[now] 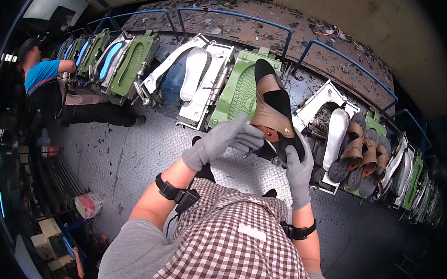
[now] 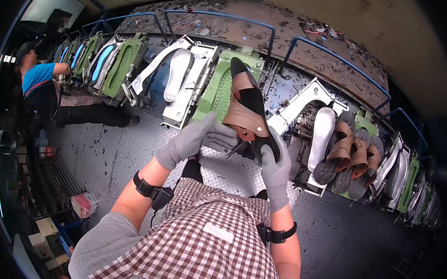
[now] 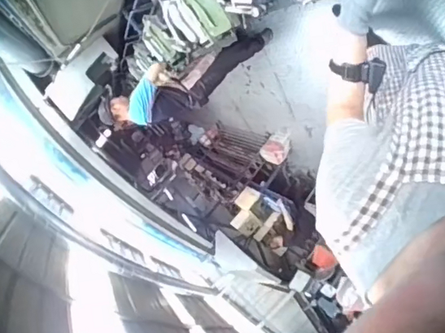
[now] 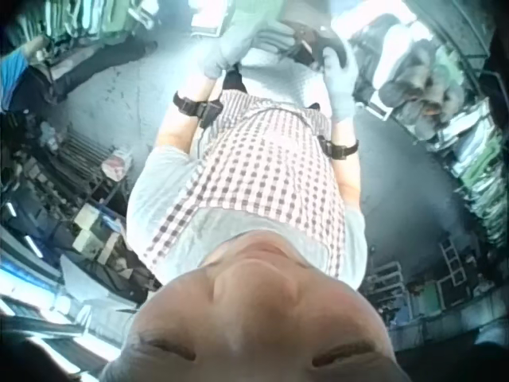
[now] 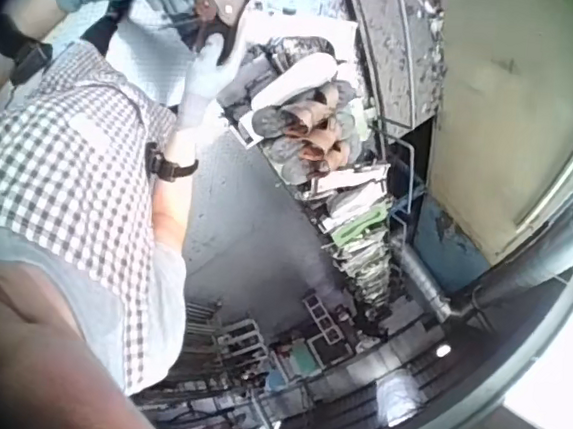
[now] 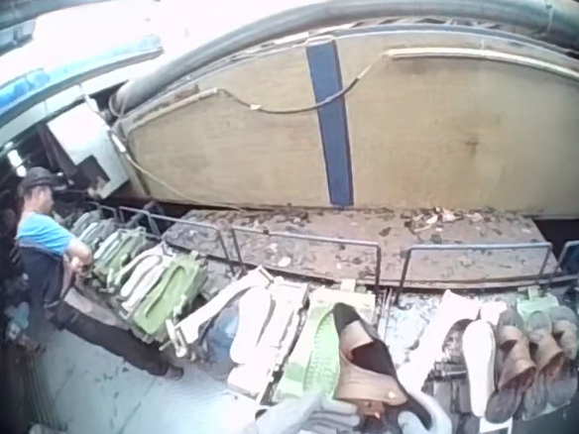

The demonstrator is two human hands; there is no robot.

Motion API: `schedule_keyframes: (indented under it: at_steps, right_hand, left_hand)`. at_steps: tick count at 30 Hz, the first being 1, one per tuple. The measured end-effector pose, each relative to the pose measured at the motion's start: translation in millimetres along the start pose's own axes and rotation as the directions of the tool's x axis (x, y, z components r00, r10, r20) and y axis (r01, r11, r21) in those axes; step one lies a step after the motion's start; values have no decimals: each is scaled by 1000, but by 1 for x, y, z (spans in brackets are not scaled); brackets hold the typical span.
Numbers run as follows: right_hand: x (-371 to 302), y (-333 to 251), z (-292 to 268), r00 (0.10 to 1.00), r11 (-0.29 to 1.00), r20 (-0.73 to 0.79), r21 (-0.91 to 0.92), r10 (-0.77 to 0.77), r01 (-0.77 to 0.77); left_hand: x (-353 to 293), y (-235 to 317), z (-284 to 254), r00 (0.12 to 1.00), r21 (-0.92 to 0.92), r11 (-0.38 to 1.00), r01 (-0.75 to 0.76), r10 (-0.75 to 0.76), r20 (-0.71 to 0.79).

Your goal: Placing shoe uppers onto a molding machine and organizing sandals on storage racks.

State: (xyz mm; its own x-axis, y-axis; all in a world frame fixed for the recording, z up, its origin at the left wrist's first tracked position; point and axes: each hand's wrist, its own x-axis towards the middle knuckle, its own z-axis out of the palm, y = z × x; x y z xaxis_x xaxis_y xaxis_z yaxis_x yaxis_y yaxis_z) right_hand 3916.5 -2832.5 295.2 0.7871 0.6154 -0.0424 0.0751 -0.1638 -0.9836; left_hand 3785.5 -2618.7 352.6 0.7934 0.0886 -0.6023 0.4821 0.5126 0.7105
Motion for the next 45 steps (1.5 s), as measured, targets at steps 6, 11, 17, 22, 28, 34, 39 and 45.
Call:
schedule_keyframes:
  at_steps: [6, 11, 17, 22, 28, 34, 39, 45]
  right_hand:
    - [59, -40, 152, 970, 913, 19, 332, 243, -236]
    - [113, -56, 249, 906, 765, -3, 537, 424, -356]
    - [161, -46, 321, 979, 874, -150, -484, -136, 47]
    - [137, -59, 369, 906, 710, 422, -649, 37, 273]
    - [55, -69, 381, 794, 777, 589, -568, 152, 273]
    - [54, -75, 361, 928, 893, 222, -409, 298, -189]
    - [57, -65, 379, 886, 819, 107, -444, 451, -363]
    - [45, -63, 399, 782, 729, -19, -345, 623, -590]
  left_hand:
    - [46, 5, -284, 596, 402, 912, -79, 366, -714]
    - [95, 10, -334, 908, -169, 980, -106, 27, -417]
    - [73, -6, -350, 941, -273, 933, -235, 148, -305]
    - [14, -17, -354, 969, -301, 939, -166, 99, -226]
    - [-48, -51, -303, 955, -580, 783, -225, 57, -293]
    - [-30, 10, -339, 966, -255, 955, -152, 89, -243]
    - [20, 11, -349, 956, 58, 969, -239, 245, -162]
    - [6, 17, -340, 962, -106, 957, -269, 262, -73]
